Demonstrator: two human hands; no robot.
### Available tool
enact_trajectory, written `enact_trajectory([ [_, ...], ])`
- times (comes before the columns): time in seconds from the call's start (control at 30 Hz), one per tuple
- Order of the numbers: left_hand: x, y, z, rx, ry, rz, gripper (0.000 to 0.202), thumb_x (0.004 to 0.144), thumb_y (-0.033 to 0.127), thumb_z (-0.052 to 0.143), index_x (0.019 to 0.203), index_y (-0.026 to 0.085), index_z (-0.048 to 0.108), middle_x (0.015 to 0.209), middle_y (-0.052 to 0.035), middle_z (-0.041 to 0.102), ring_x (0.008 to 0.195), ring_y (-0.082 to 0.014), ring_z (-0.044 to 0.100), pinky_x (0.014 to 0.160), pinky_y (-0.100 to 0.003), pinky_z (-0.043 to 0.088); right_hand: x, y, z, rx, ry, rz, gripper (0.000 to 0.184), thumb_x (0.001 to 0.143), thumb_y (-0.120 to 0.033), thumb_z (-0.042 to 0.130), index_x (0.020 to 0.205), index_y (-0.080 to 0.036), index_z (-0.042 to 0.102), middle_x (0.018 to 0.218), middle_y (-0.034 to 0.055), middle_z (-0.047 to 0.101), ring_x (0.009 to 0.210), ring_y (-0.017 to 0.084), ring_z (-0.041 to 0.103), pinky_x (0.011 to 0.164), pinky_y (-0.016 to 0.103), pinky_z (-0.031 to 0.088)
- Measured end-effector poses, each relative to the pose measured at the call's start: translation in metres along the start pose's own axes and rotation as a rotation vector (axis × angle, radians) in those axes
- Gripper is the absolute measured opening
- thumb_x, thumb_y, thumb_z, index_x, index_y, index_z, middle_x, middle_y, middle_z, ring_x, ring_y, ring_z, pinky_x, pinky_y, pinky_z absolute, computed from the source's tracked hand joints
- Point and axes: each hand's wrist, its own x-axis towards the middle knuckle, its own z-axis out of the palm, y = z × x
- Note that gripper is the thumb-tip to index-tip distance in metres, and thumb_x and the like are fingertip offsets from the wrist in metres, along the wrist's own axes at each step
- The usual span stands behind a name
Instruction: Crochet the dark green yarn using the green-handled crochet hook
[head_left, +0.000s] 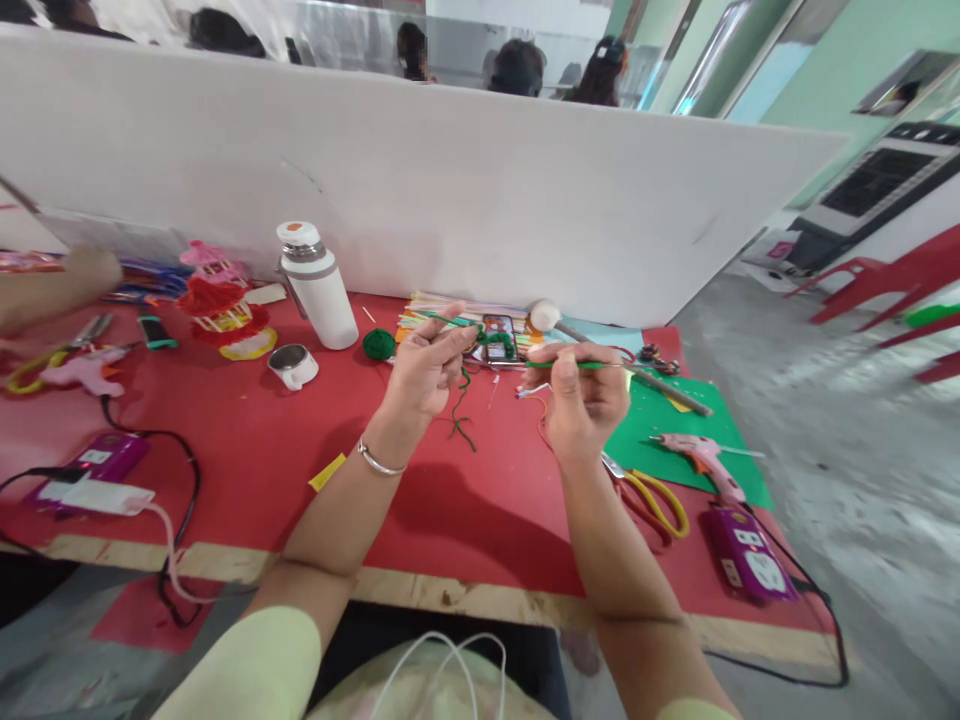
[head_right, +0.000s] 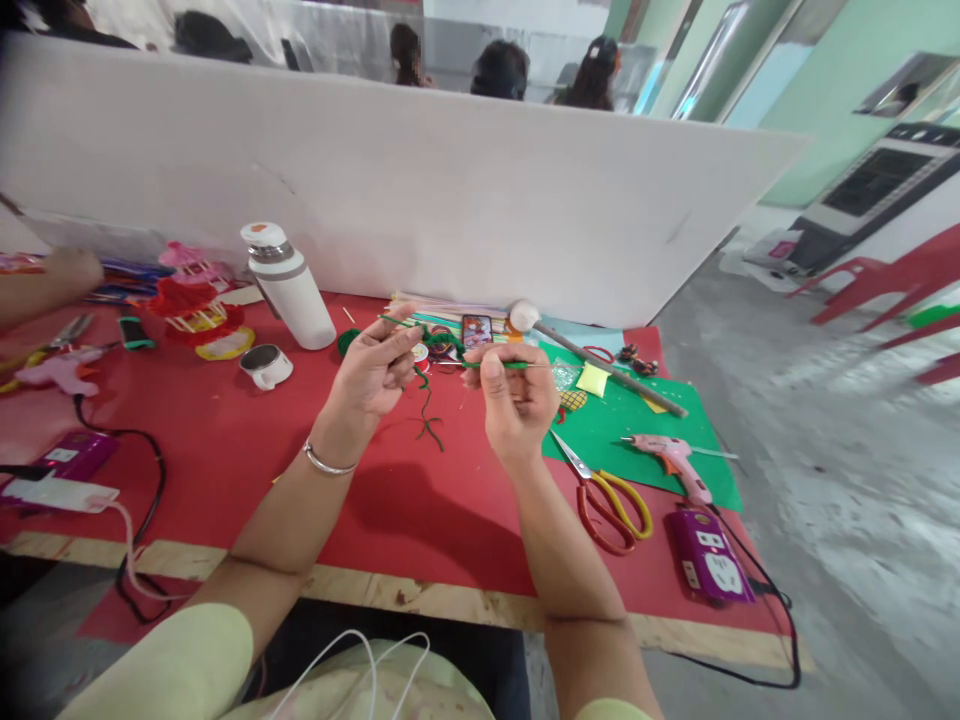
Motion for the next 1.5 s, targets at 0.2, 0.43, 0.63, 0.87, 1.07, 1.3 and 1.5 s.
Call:
enact_trajectory([
  [0.2,-0.001,-0.001,0.002,0.014,0.033,0.026,0.057,0.062,0.019,0.097,0.115,0.018,0.077,0.059,0.0093,0.058,0.037,0.0008,0.027,0.037,-0.018,0.014,-0.001,-0.002,0.001,0.071,-0.044,0.078,0.015,0.099,-0.039,0.068,0.109,-0.028,0.065,0.103,0.0007,0.081,0.082,0.017,0.079,0.071,0.034,0.07],
  [0.43,-0.004,0.001,0.003,0.014,0.007,0.01,0.055,0.062,0.017,0.095,0.114,0.018,0.077,0.056,0.0104,0.054,0.038,0.0004,0.026,0.037,-0.018,0.013,0.001,0.003,-0.001,0.054,-0.137,0.024,0.019,0.102,-0.038,0.063,0.119,-0.03,0.065,0.115,0.0034,0.079,0.097,0.021,0.079,0.079,0.038,0.071],
  [0.63,-0.002,0.002,0.001,-0.011,-0.012,-0.048,0.052,0.064,0.019,0.094,0.113,0.02,0.077,0.055,0.0106,0.053,0.037,0.0007,0.025,0.037,-0.017,0.013,-0.001,0.006,-0.001,-0.024,-0.159,-0.016,0.018,0.103,-0.037,0.06,0.121,-0.032,0.062,0.117,0.0048,0.078,0.102,0.022,0.078,0.079,0.04,0.07],
  [0.87,-0.001,0.002,0.0,-0.035,-0.018,-0.072,0.047,0.067,0.019,0.092,0.112,0.019,0.077,0.053,0.0107,0.052,0.036,0.0,0.024,0.037,-0.019,0.012,-0.003,0.007,-0.002,-0.082,-0.15,-0.018,0.018,0.104,-0.039,0.058,0.12,-0.031,0.06,0.117,0.0066,0.077,0.104,0.024,0.077,0.08,0.042,0.07],
  [1.07,0.0,0.002,-0.001,-0.033,-0.024,-0.083,0.044,0.069,0.02,0.092,0.11,0.02,0.076,0.052,0.0106,0.052,0.036,-0.0003,0.023,0.037,-0.02,0.011,-0.002,0.008,-0.001,-0.063,-0.151,-0.039,0.016,0.103,-0.037,0.059,0.118,-0.031,0.061,0.115,0.006,0.077,0.106,0.024,0.077,0.078,0.04,0.07],
  [1.3,-0.001,0.003,0.0,-0.029,-0.025,-0.109,0.045,0.069,0.021,0.091,0.11,0.018,0.073,0.055,0.0107,0.054,0.036,0.0006,0.024,0.038,-0.018,0.013,-0.002,0.009,-0.002,-0.041,-0.159,-0.03,0.019,0.102,-0.042,0.062,0.117,-0.03,0.063,0.114,0.0068,0.077,0.109,0.025,0.076,0.079,0.042,0.07],
  [1.5,-0.001,0.002,-0.002,-0.027,-0.044,-0.111,0.041,0.07,0.023,0.091,0.107,0.019,0.073,0.057,0.0106,0.055,0.035,0.0006,0.025,0.038,-0.019,0.013,-0.002,0.008,-0.002,-0.043,-0.171,-0.066,0.015,0.103,-0.036,0.059,0.118,-0.033,0.063,0.114,0.0049,0.076,0.11,0.024,0.076,0.078,0.041,0.07],
])
